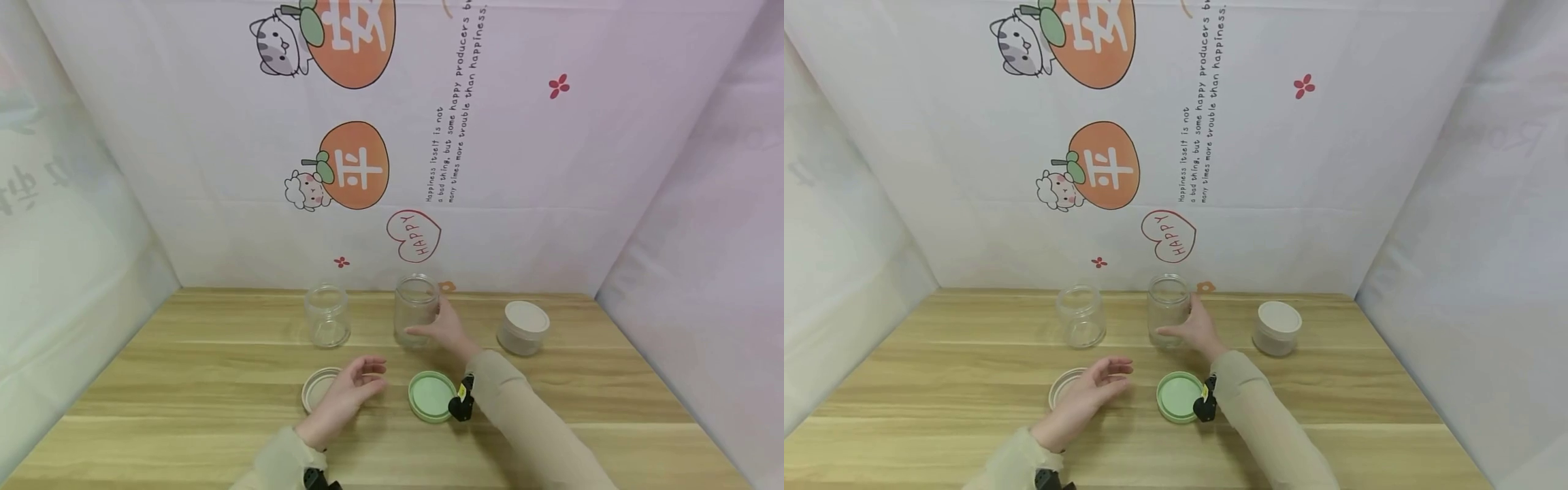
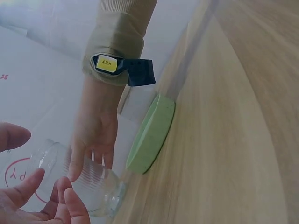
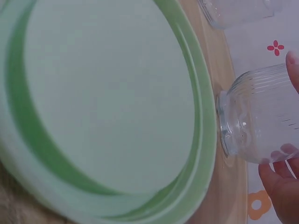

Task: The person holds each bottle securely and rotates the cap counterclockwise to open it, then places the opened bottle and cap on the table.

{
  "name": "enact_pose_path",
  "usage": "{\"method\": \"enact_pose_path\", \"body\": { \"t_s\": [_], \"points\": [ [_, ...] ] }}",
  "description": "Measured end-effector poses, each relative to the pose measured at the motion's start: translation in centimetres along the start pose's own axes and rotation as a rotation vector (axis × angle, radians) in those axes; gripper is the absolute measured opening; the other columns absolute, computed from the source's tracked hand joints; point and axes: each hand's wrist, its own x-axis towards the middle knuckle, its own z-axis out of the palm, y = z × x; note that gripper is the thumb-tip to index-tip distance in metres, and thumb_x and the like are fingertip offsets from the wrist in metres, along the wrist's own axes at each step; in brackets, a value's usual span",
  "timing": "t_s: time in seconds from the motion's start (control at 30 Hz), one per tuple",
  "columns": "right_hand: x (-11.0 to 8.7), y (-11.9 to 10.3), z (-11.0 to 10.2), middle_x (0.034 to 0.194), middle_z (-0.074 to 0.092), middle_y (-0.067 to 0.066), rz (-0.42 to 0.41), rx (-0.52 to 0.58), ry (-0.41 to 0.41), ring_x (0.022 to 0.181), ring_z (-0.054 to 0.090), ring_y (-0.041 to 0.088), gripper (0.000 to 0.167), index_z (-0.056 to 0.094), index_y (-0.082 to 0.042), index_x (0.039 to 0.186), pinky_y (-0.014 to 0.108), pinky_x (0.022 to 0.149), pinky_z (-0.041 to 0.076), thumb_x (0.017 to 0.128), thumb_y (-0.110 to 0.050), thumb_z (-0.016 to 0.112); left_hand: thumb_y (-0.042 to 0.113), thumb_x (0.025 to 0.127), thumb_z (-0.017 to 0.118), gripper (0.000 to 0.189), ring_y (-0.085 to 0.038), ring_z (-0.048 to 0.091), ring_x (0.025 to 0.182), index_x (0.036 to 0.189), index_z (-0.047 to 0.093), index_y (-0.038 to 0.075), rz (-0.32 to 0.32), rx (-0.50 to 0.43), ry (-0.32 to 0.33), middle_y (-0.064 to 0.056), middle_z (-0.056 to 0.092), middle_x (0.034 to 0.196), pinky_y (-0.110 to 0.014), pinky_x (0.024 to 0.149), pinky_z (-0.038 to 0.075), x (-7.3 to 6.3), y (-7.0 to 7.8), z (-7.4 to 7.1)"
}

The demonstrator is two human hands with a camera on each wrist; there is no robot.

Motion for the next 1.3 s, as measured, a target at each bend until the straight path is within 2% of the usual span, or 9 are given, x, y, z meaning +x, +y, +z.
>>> {"method": "enact_pose_path", "body": {
  "t_s": [0.2, 0.37, 0.5, 0.67, 0.93, 1.13, 1.3],
  "points": [
    [-0.2, 0.1, -0.4, 0.140, 0.041, 0.024, 0.004, 0.038, -0.008, 0.128, 0.041, 0.043, 0.102, 0.024, -0.011, 0.148, 0.056, 0.105, 0.036, 0.066, -0.009, 0.085, 0.015, 0.091, 0.060, 0.046, -0.040, 0.050, 0.118, 0.129, 0.045, -0.008, 0.035, -0.021, -0.002, -0.027, 0.050, 0.127, -0.043, 0.100, 0.045, 0.7, 0.1, 0.6],
    [-0.7, 0.0, -1.6, 0.134, 0.043, 0.029, 0.040, 0.026, -0.025, 0.123, 0.045, 0.045, 0.100, 0.020, -0.006, 0.147, 0.055, 0.100, 0.042, 0.070, -0.012, 0.083, 0.018, 0.092, 0.060, 0.046, -0.031, 0.053, 0.115, 0.130, 0.046, -0.005, 0.025, -0.015, 0.002, -0.024, 0.051, 0.128, -0.040, 0.098, 0.046, 0.9, 0.3, 0.9],
    [-1.1, -0.3, -3.0, 0.137, 0.041, 0.029, 0.082, 0.020, -0.029, 0.124, 0.045, 0.044, 0.100, 0.017, -0.006, 0.149, 0.053, 0.101, 0.042, 0.073, -0.015, 0.081, 0.018, 0.092, 0.059, 0.046, -0.028, 0.053, 0.115, 0.131, 0.046, -0.004, 0.019, -0.028, -0.002, -0.023, 0.050, 0.129, -0.040, 0.098, 0.046, 1.0, 0.5, 1.2],
    [-1.7, -0.5, -4.9, 0.139, 0.041, 0.027, 0.115, 0.026, -0.014, 0.124, 0.046, 0.041, 0.091, 0.018, -0.008, 0.149, 0.051, 0.101, 0.042, 0.079, -0.015, 0.076, 0.015, 0.092, 0.059, 0.044, -0.030, 0.052, 0.116, 0.130, 0.046, -0.004, 0.025, -0.039, 0.002, -0.024, 0.050, 0.128, -0.039, 0.098, 0.046, 1.2, 0.6, 1.7],
    [-2.8, -0.3, -8.7, 0.139, 0.039, 0.026, 0.076, -0.058, 0.018, 0.125, 0.046, 0.040, 0.084, 0.016, -0.006, 0.150, 0.051, 0.102, 0.042, 0.086, -0.022, 0.069, 0.015, 0.091, 0.059, 0.045, -0.030, 0.051, 0.117, 0.129, 0.046, -0.004, 0.026, -0.046, 0.000, -0.024, 0.051, 0.128, -0.037, 0.097, 0.045, 1.6, 0.7, 2.4],
    [-3.8, -0.2, -11.6, 0.139, 0.038, 0.026, 0.042, -0.100, 0.069, 0.125, 0.044, 0.042, 0.080, 0.017, -0.004, 0.149, 0.052, 0.100, 0.043, 0.089, -0.024, 0.066, 0.015, 0.091, 0.059, 0.042, -0.029, 0.051, 0.116, 0.128, 0.048, -0.002, 0.020, -0.046, -0.002, -0.023, 0.051, 0.127, -0.037, 0.097, 0.044, 1.8, 0.8, 2.7],
    [-4.7, 0.5, -13.6, 0.133, 0.042, 0.029, -0.001, -0.101, 0.223, 0.123, 0.042, 0.042, 0.073, 0.027, 0.002, 0.144, 0.053, 0.106, 0.036, 0.087, -0.016, 0.068, 0.013, 0.091, 0.058, 0.042, -0.029, 0.052, 0.115, 0.128, 0.047, -0.003, 0.019, -0.034, -0.005, -0.023, 0.052, 0.126, -0.038, 0.098, 0.043, 1.9, 0.8, 2.9]
  ]
}}
